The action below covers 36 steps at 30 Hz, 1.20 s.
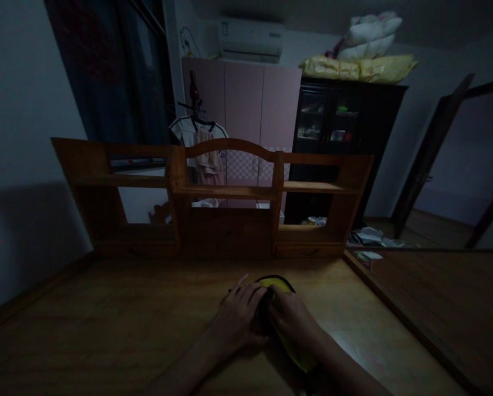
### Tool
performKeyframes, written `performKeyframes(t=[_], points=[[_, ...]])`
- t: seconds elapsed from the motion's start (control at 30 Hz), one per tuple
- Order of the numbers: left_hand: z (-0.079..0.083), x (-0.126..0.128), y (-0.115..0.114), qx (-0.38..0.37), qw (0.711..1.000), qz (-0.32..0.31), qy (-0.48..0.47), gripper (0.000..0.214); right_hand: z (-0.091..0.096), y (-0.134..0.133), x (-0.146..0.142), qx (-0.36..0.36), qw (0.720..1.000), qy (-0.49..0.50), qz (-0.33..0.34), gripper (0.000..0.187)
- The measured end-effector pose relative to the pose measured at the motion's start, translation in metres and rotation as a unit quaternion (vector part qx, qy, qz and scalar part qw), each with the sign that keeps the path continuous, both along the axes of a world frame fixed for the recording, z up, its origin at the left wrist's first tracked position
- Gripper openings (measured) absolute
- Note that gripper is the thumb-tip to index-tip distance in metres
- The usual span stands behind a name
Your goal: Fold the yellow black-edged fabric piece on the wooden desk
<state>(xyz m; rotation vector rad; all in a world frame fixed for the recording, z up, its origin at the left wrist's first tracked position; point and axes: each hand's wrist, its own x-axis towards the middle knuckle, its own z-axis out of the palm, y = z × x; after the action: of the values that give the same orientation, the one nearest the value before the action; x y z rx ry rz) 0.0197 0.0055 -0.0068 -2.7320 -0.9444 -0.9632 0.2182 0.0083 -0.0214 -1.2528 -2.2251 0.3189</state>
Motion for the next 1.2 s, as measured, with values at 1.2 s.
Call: performKeyframes(t=[1.2], points=[[0.002,-0.001,0.001,-0.008,1.000,-0.010,0.003,0.091,0.014,-0.004,0.001,-0.019,1.000,0.002,0.002,0.027]])
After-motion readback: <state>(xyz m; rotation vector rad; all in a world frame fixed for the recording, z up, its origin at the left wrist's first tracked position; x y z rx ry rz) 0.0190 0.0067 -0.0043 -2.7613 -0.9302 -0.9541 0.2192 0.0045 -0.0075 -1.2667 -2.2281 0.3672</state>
